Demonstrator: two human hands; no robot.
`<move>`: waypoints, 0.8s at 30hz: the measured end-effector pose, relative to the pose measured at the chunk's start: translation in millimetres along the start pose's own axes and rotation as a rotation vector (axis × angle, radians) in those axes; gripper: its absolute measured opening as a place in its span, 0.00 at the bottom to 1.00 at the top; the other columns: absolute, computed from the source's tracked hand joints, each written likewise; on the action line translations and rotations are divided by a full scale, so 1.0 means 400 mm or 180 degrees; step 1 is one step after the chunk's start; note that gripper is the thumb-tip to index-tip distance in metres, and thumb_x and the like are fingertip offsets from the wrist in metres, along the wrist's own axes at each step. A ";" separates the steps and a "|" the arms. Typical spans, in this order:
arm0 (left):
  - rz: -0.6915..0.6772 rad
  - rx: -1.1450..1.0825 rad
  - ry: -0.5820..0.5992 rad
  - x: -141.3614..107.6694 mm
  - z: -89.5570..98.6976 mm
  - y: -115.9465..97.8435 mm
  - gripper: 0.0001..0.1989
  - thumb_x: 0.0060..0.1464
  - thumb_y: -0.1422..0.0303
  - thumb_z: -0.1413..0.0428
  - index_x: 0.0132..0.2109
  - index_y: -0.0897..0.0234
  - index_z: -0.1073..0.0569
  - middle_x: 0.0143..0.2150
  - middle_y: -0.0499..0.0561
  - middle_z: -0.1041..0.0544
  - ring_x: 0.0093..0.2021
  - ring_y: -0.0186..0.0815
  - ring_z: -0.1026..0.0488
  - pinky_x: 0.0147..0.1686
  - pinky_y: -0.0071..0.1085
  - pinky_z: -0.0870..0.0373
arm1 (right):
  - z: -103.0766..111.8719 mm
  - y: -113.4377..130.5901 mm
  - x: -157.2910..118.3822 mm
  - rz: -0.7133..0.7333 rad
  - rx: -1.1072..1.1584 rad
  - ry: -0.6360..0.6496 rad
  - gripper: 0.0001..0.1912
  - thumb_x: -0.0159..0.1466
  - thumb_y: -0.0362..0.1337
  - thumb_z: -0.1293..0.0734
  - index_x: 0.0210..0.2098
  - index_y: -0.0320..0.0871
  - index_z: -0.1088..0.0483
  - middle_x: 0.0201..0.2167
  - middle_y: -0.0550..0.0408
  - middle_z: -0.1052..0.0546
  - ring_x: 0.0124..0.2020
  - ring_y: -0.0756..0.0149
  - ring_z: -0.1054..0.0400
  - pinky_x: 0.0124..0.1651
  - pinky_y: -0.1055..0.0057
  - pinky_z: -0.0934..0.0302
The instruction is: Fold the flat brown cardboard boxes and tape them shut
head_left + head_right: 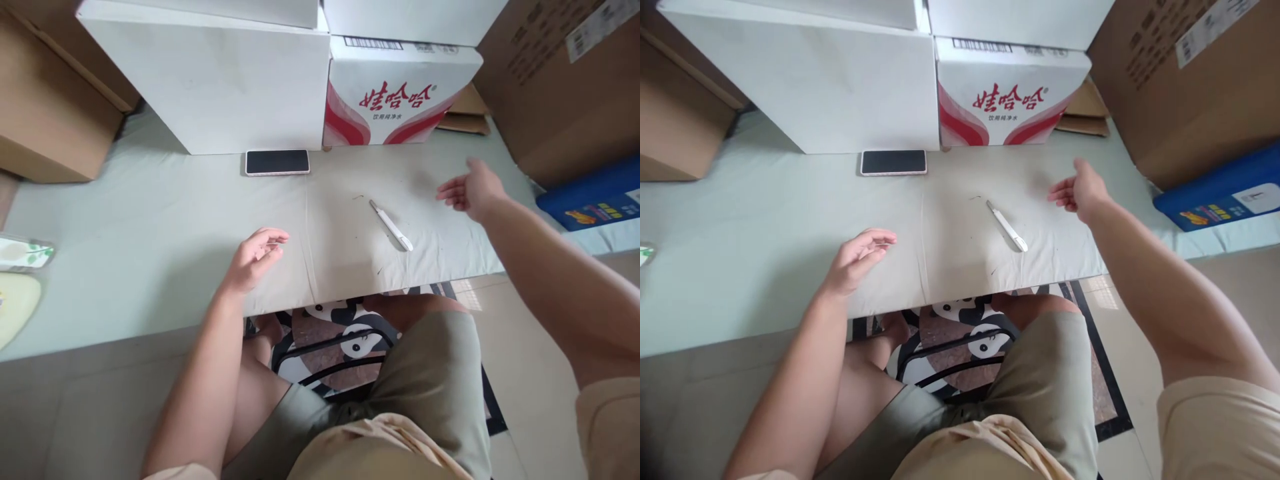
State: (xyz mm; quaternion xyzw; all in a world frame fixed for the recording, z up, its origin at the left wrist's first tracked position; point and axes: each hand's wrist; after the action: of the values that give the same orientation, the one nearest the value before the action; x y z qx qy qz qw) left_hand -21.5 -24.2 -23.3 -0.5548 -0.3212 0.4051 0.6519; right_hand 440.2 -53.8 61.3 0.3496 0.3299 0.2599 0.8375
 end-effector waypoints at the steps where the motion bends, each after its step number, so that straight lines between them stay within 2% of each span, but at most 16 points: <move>1: -0.0032 -0.0016 -0.0027 -0.004 0.006 -0.002 0.20 0.52 0.53 0.36 0.46 0.60 0.18 0.53 0.59 0.19 0.56 0.49 0.21 0.61 0.51 0.25 | -0.031 -0.005 -0.033 -0.0127 0.0004 0.0051 0.34 0.78 0.48 0.55 0.30 0.38 0.29 0.23 0.42 0.24 0.20 0.71 0.38 0.27 0.67 0.49; 3: -0.0093 -0.0064 -0.0093 -0.014 0.016 -0.006 0.20 0.53 0.53 0.37 0.47 0.61 0.18 0.52 0.59 0.19 0.56 0.49 0.21 0.60 0.51 0.25 | -0.082 0.001 -0.083 -0.0204 0.0025 0.0105 0.33 0.78 0.49 0.51 0.29 0.37 0.27 0.24 0.43 0.22 0.19 0.71 0.37 0.27 0.68 0.48; 7: -0.0203 -0.0099 -0.0230 -0.041 0.032 -0.015 0.19 0.53 0.53 0.39 0.47 0.61 0.19 0.50 0.58 0.18 0.54 0.48 0.21 0.58 0.48 0.23 | -0.160 0.062 -0.153 0.0018 -0.0093 0.0306 0.33 0.77 0.53 0.47 0.26 0.40 0.27 0.23 0.44 0.21 0.17 0.70 0.37 0.23 0.69 0.49; 12: -0.0285 -0.0129 -0.0390 -0.091 0.070 -0.038 0.19 0.55 0.54 0.41 0.47 0.62 0.20 0.51 0.59 0.18 0.53 0.45 0.20 0.57 0.44 0.23 | -0.300 0.149 -0.251 0.0555 -0.0617 0.0752 0.30 0.76 0.47 0.42 0.23 0.39 0.27 0.21 0.46 0.22 0.16 0.72 0.36 0.22 0.72 0.48; 14: -0.0288 -0.0189 -0.0445 -0.110 0.089 -0.044 0.19 0.55 0.55 0.42 0.47 0.62 0.20 0.52 0.58 0.18 0.53 0.44 0.20 0.58 0.43 0.24 | -0.378 0.180 -0.287 0.0851 -0.0866 0.0936 0.26 0.74 0.45 0.39 0.24 0.39 0.26 0.21 0.47 0.21 0.17 0.72 0.35 0.22 0.72 0.47; 18: -0.0315 -0.0473 -0.0645 -0.137 0.120 -0.044 0.17 0.55 0.56 0.42 0.44 0.64 0.22 0.48 0.57 0.17 0.49 0.40 0.20 0.53 0.38 0.24 | -0.562 0.249 -0.354 0.1533 -0.1375 0.1304 0.19 0.71 0.41 0.36 0.27 0.40 0.25 0.26 0.50 0.18 0.22 0.72 0.32 0.28 0.73 0.42; 21: -0.0247 -0.0612 -0.1021 -0.145 0.144 -0.042 0.10 0.56 0.61 0.43 0.40 0.62 0.23 0.41 0.53 0.18 0.43 0.36 0.22 0.49 0.34 0.26 | -0.712 0.319 -0.408 0.2119 -0.1718 0.1558 0.14 0.70 0.39 0.35 0.30 0.42 0.24 0.32 0.51 0.17 0.27 0.70 0.29 0.33 0.71 0.38; 24: -0.0098 -0.0861 -0.1537 -0.147 0.172 -0.041 0.06 0.56 0.67 0.44 0.38 0.61 0.24 0.37 0.49 0.20 0.39 0.34 0.25 0.44 0.33 0.29 | -0.866 0.403 -0.461 0.2886 -0.2154 0.1586 0.10 0.69 0.39 0.35 0.41 0.44 0.22 0.40 0.51 0.16 0.36 0.62 0.25 0.40 0.66 0.34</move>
State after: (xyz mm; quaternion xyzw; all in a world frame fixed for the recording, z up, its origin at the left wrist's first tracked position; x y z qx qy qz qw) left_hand -105.9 -45.1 7.0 -0.5192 -0.5268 0.4691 0.4825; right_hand 33.5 66.7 65.7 0.0988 0.2335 0.7541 0.6059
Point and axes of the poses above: each hand's wrist, its own x-axis towards the middle knuckle, its own z-axis out of the back of the hand, y = z × x
